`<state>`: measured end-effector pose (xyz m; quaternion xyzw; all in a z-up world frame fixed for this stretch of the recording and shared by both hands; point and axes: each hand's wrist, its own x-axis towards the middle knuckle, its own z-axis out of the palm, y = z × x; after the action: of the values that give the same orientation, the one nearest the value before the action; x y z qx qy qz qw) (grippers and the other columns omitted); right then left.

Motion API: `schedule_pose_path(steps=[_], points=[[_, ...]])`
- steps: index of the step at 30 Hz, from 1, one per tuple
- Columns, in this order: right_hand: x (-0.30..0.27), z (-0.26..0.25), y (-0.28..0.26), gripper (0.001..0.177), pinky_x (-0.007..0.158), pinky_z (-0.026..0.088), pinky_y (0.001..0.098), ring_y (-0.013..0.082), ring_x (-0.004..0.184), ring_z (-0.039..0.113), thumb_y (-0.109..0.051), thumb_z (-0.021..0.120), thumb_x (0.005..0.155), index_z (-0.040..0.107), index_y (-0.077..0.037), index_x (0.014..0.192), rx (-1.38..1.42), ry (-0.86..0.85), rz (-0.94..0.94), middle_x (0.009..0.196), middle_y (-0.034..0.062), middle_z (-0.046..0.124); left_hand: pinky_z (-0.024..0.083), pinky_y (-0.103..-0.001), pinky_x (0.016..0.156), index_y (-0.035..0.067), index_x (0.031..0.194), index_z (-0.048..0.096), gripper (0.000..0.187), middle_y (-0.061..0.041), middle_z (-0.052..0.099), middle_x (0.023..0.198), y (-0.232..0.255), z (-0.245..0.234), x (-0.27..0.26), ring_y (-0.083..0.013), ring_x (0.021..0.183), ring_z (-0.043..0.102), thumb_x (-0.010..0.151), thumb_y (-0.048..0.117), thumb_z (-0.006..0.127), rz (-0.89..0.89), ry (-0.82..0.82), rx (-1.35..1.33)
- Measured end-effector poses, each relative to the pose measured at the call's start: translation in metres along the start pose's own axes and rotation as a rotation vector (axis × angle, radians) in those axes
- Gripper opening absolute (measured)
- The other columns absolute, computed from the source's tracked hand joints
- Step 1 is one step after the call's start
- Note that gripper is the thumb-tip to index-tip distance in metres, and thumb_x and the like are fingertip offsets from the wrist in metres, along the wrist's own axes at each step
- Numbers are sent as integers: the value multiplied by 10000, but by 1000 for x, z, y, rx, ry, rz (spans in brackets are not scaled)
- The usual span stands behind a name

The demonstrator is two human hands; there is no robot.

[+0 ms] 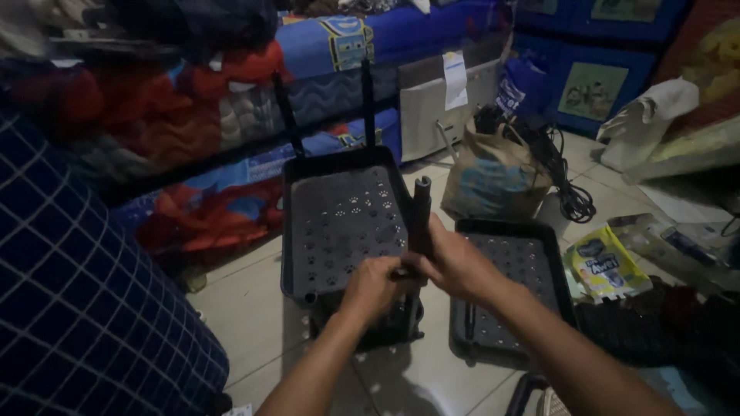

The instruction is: The person assembles a black plastic rolling cart by inserting vertical support poles into the base and attaching perforated trays. They then fit a curved handle bar onto the top of the cart.

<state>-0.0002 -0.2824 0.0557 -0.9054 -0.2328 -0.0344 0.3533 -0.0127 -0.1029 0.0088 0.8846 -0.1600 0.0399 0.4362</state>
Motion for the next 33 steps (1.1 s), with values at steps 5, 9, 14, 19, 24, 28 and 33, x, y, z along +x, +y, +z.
schedule_pose_path(steps=[5, 9, 14, 19, 24, 28, 33], points=[[1, 3, 9, 602, 675, 602, 415, 290, 805, 783, -166, 733, 869, 391, -75, 1355, 26, 59, -74, 892, 147, 772, 586, -368, 778, 182, 1076, 797, 386, -78, 794, 936, 1, -5, 0, -208, 837, 761, 752, 385, 850, 0, -26, 67], [3, 5, 8, 597, 663, 618, 395, 271, 808, 808, -156, 698, 868, 380, -79, 1368, 109, 26, -34, 866, 144, 791, 598, -339, 867, 152, 1092, 798, 465, -45, 818, 1005, -1, -17, 4, -179, 940, 787, 693, 383, 857, 77, -165, -77], [5, 10, 22, 633, 668, 600, 390, 283, 787, 792, -95, 691, 842, 406, -71, 1407, 84, 36, -46, 857, 156, 771, 593, -365, 981, 46, 1286, 646, 702, -118, 751, 1203, 15, -35, 29, -209, 1127, 744, 766, 459, 876, 478, 239, -218], [12, 18, 41, 280, 693, 583, 416, 329, 807, 725, -87, 741, 846, 597, -8, 1072, -136, 40, -135, 877, 185, 743, 582, -297, 752, 57, 1076, 635, 416, -62, 724, 900, 61, -5, 52, -131, 829, 707, 962, 453, 692, 377, 172, -581], [13, 22, 44, 383, 793, 591, 433, 352, 880, 752, -82, 750, 791, 538, 5, 1098, -40, 9, 33, 915, 187, 756, 499, -276, 573, 66, 929, 583, 327, -9, 615, 692, 55, 8, 60, -84, 635, 621, 1045, 368, 629, 439, 318, -569], [8, 24, 54, 443, 859, 591, 426, 340, 1011, 739, -94, 745, 806, 534, 16, 1180, 70, 10, -86, 1052, 212, 740, 513, -285, 579, 53, 929, 587, 315, -16, 643, 720, 50, 19, 59, -89, 652, 643, 1042, 342, 639, 450, 361, -592], [-10, 13, 120, 400, 992, 509, 432, 348, 1184, 643, -149, 610, 960, 528, 12, 1317, 254, 339, -319, 1229, 248, 661, 509, -278, 581, 45, 949, 600, 264, -15, 602, 684, 52, 22, 60, -85, 620, 614, 1038, 290, 644, 425, 362, -578]])
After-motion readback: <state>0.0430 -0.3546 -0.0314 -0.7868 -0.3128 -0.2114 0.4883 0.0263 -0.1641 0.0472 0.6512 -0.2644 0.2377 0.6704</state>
